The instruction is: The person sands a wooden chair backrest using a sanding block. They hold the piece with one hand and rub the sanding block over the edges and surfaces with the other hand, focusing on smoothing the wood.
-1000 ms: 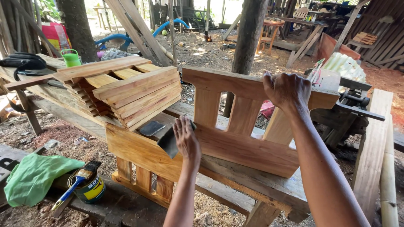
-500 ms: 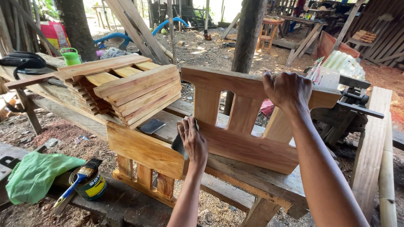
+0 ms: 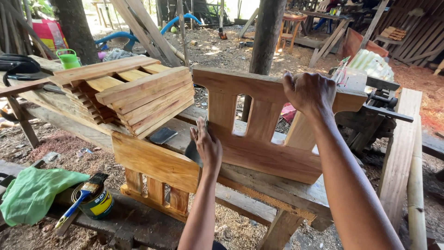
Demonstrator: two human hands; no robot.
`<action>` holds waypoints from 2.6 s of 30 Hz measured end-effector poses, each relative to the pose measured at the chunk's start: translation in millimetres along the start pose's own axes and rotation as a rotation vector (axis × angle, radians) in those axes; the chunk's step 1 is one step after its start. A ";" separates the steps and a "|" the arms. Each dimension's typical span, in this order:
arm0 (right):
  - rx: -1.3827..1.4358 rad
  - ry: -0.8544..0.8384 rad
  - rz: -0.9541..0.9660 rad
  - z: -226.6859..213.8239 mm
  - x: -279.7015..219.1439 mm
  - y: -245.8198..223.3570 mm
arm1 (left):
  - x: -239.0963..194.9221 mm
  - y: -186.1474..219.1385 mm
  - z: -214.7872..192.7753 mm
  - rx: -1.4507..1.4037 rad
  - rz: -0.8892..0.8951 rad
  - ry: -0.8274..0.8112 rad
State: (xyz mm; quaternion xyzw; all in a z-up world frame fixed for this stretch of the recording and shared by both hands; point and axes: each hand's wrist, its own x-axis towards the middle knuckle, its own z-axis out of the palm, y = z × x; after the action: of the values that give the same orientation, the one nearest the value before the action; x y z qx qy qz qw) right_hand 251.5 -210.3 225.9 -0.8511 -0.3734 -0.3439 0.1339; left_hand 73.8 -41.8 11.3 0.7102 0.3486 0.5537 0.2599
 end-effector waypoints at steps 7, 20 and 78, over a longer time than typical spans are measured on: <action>0.066 -0.049 0.016 -6.4 0.0 -4.7 | -1.2 -32.8 32.5 0.042 0.026 0.149; 0.050 -0.058 0.009 0.3 -1.7 -3.2 | -4.2 -28.5 16.4 0.030 0.026 0.044; -0.216 0.285 -0.132 -22.2 -117.6 18.0 | 49.6 -39.5 -82.4 -0.079 -0.193 -0.777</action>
State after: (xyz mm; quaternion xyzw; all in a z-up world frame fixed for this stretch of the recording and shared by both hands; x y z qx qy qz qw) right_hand 196.9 -297.3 162.0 -0.7767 -0.3668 -0.5072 0.0706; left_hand -6.9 20.3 32.3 0.8200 0.2678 0.2298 0.4505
